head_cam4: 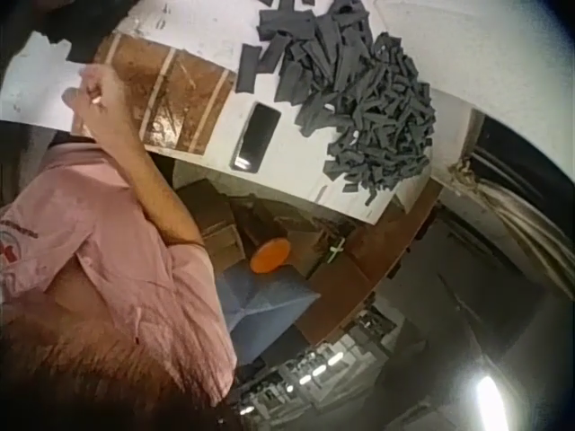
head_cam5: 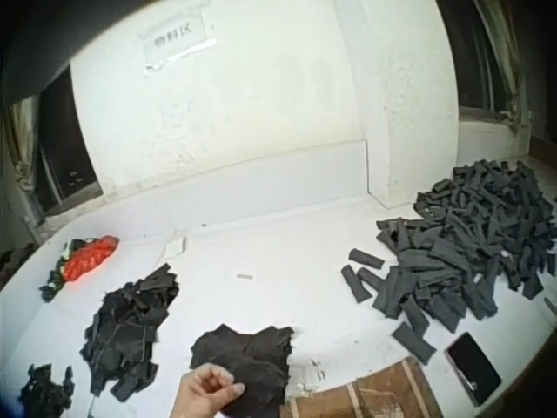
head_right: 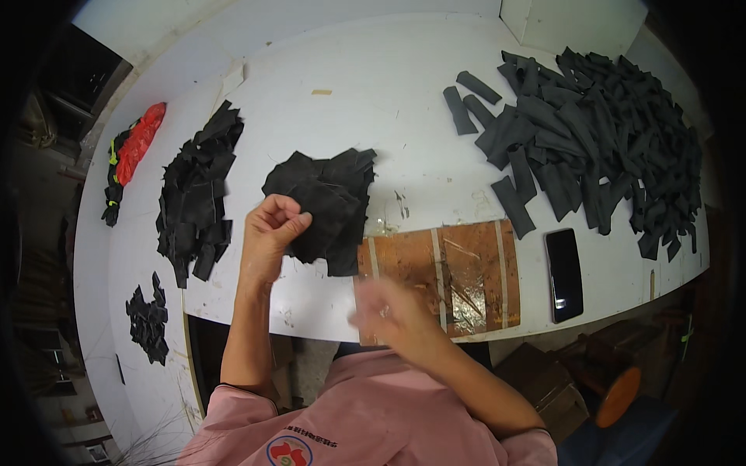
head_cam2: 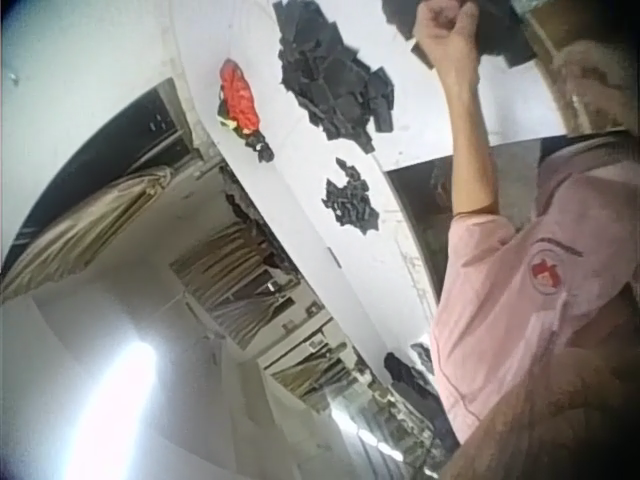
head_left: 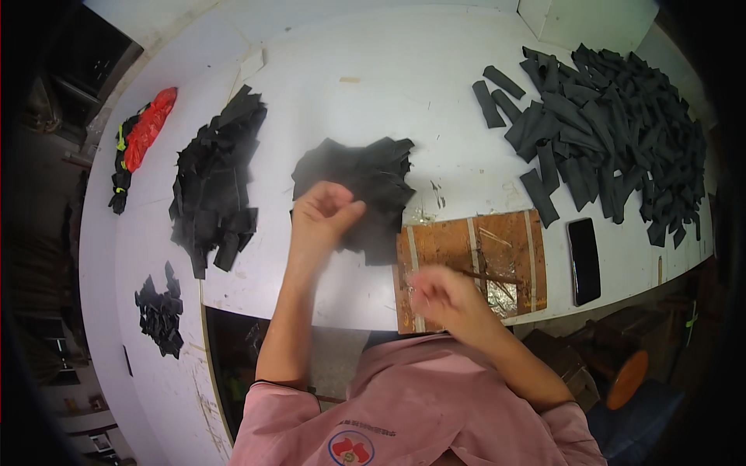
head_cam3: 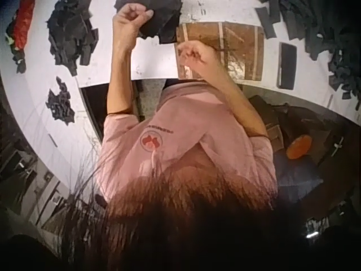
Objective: Manually folding and organizing small black rectangular pieces of material.
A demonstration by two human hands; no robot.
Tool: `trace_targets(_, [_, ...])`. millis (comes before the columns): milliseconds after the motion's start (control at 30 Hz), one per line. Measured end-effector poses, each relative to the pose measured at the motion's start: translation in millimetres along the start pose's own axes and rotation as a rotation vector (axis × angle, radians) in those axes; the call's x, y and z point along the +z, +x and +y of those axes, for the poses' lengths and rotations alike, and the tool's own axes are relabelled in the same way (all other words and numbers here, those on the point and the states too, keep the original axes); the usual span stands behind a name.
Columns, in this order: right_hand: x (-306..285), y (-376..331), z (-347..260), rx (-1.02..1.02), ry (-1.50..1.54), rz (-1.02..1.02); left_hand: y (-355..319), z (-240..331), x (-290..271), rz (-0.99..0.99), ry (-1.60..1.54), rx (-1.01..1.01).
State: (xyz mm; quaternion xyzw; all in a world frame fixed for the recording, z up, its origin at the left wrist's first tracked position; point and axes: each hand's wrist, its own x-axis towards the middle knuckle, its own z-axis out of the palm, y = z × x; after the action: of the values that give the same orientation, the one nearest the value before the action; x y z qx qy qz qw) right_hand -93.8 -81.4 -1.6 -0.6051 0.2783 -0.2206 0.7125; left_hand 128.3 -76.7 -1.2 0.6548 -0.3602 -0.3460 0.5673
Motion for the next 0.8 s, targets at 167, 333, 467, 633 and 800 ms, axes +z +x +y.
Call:
trace_targets(167, [26,50,20,0.332,0.472,0.048,-32,-16,15,-0.132,-0.247,-0.224])
trace_targets(333, [27,56,28,0.422,0.994,0.12,-48,-20,9,-0.033,-0.379,-0.231])
trace_targets(467, [21,49,19,0.401,1.045,0.113,-75,-12,4,-0.127,-0.767,-0.34])
trace_targets(633, [21,44,16,0.361,1.012,0.13,-96,-7,21,-0.08,-0.703,-0.297])
trace_targets(800, [19,43,20,0.374,0.998,0.131,-94,-7,28,-0.023,-0.691,-0.328])
